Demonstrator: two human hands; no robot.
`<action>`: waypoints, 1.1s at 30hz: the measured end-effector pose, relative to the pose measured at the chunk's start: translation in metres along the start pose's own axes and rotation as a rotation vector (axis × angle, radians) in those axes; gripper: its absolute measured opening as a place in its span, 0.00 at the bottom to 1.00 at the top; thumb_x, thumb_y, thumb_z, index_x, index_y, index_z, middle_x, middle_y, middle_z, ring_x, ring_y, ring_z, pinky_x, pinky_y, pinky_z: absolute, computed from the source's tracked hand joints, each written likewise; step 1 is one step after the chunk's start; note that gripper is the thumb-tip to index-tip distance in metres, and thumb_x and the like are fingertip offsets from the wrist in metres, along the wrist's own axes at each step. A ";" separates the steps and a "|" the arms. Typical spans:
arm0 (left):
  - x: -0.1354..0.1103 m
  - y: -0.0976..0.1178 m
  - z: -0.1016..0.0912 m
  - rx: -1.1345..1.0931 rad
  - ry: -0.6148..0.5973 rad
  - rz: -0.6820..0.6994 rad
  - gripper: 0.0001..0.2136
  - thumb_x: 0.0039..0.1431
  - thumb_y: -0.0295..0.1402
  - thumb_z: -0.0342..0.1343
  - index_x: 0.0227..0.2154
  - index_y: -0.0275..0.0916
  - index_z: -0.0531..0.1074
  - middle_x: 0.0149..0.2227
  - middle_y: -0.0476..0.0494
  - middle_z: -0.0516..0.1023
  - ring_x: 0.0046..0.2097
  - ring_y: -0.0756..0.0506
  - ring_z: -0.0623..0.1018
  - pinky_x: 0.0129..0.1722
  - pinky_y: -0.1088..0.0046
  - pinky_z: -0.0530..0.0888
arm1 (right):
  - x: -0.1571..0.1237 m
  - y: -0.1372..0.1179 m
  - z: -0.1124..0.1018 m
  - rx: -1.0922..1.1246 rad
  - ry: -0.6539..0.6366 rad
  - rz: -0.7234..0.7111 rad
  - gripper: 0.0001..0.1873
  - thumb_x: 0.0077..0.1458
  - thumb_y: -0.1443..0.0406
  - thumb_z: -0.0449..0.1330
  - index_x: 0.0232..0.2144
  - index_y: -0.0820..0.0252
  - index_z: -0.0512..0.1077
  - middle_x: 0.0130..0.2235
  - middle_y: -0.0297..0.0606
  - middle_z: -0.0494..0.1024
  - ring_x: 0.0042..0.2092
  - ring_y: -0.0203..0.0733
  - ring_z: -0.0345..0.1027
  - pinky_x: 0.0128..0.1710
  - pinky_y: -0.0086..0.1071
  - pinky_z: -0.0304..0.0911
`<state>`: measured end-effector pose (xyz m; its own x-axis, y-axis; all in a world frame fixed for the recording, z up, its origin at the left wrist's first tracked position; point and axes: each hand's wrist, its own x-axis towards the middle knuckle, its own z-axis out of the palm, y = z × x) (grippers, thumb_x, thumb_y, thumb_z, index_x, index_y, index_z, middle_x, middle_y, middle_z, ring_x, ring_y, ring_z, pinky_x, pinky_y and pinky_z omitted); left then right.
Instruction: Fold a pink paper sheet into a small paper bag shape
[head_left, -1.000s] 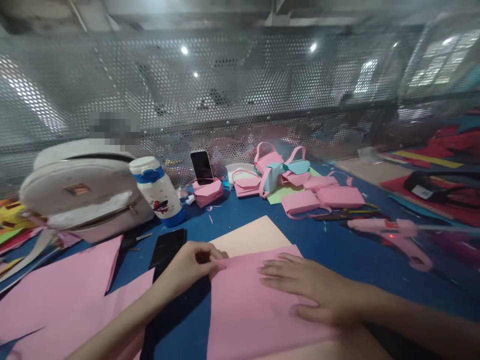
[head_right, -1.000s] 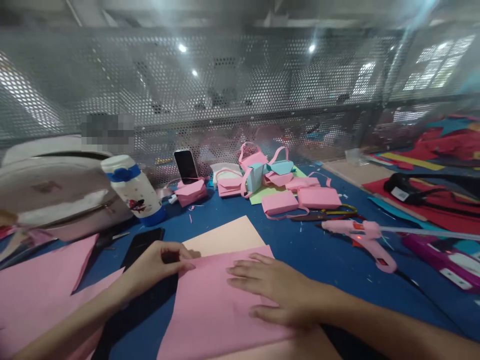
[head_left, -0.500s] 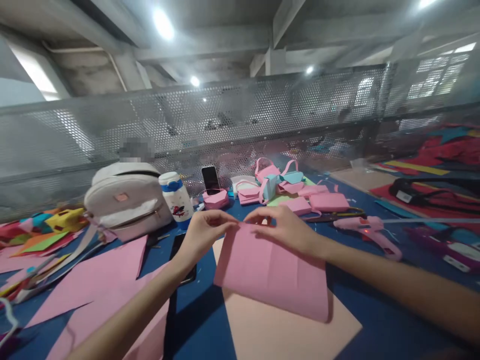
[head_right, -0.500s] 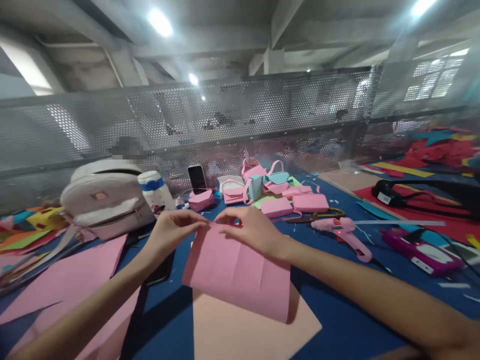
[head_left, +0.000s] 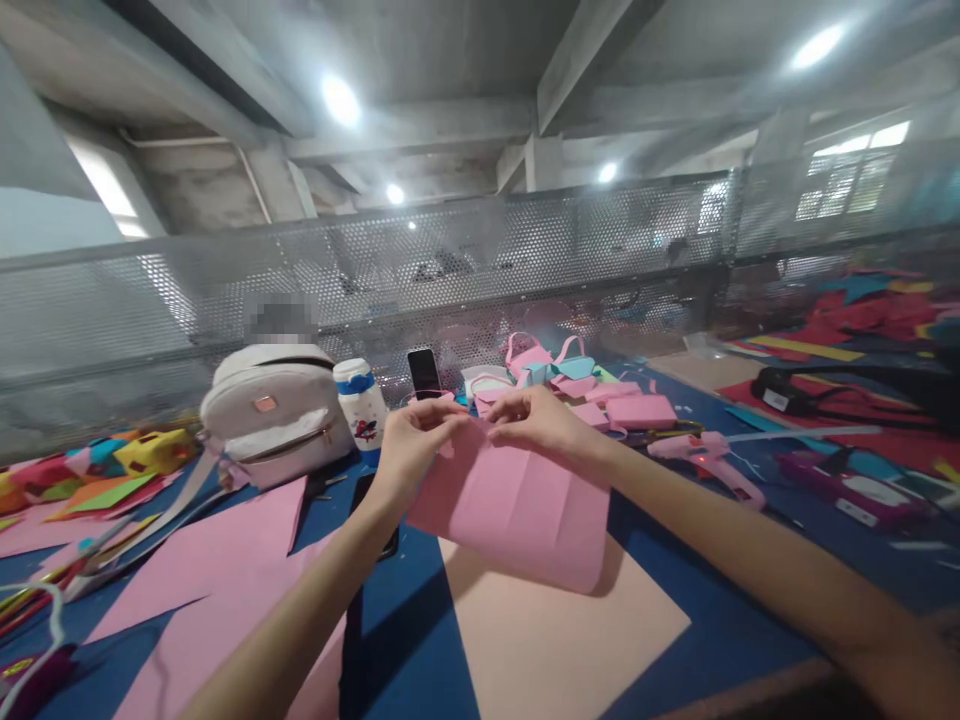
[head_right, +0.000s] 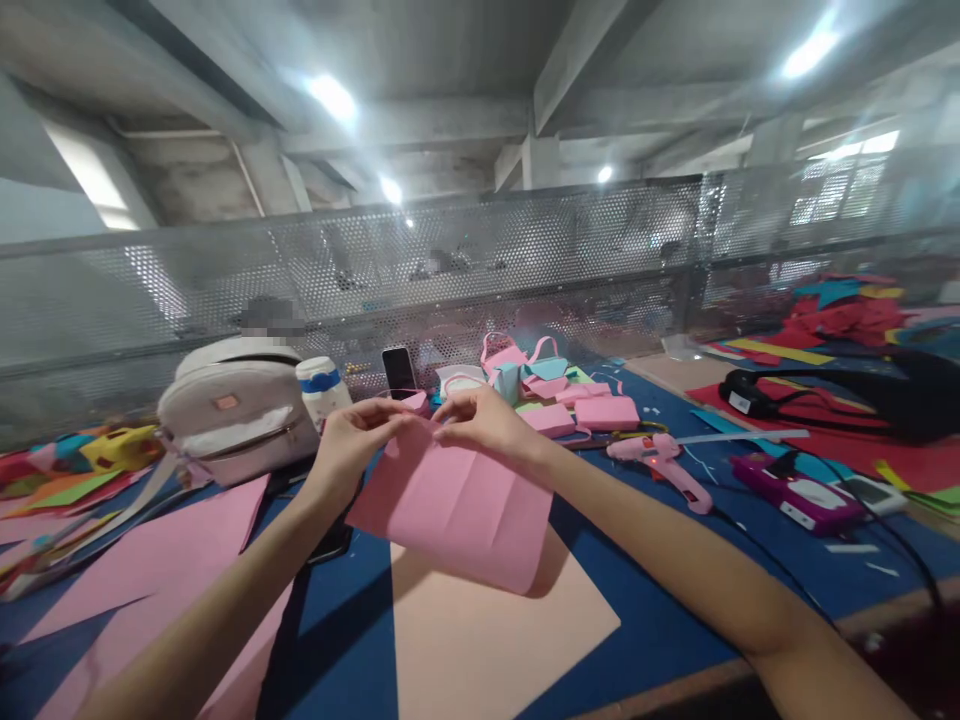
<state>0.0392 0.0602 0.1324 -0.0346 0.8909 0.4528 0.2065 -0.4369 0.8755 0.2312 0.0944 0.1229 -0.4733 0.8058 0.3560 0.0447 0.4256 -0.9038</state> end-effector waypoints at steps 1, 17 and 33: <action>-0.002 -0.001 0.001 0.002 -0.006 -0.002 0.08 0.44 0.33 0.66 0.28 0.36 0.79 0.29 0.44 0.82 0.30 0.49 0.78 0.30 0.78 0.72 | -0.001 0.003 0.000 0.001 -0.009 0.004 0.12 0.41 0.66 0.68 0.31 0.65 0.78 0.27 0.35 0.78 0.32 0.38 0.72 0.35 0.32 0.67; -0.011 -0.011 0.001 0.033 0.014 -0.044 0.06 0.42 0.33 0.66 0.26 0.38 0.80 0.30 0.44 0.83 0.33 0.46 0.80 0.33 0.74 0.75 | -0.006 0.012 0.000 -0.091 -0.037 0.017 0.12 0.42 0.64 0.68 0.32 0.64 0.79 0.27 0.35 0.78 0.31 0.37 0.70 0.33 0.30 0.64; -0.012 -0.014 0.002 0.021 0.010 -0.048 0.06 0.43 0.33 0.67 0.26 0.38 0.80 0.28 0.45 0.82 0.31 0.47 0.79 0.29 0.77 0.73 | -0.005 0.017 0.001 -0.060 -0.059 0.000 0.11 0.43 0.63 0.68 0.30 0.64 0.79 0.28 0.36 0.79 0.31 0.38 0.71 0.33 0.30 0.64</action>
<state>0.0391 0.0560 0.1144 -0.0544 0.9095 0.4121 0.2247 -0.3910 0.8925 0.2332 0.0969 0.1051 -0.5243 0.7809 0.3395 0.0968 0.4507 -0.8874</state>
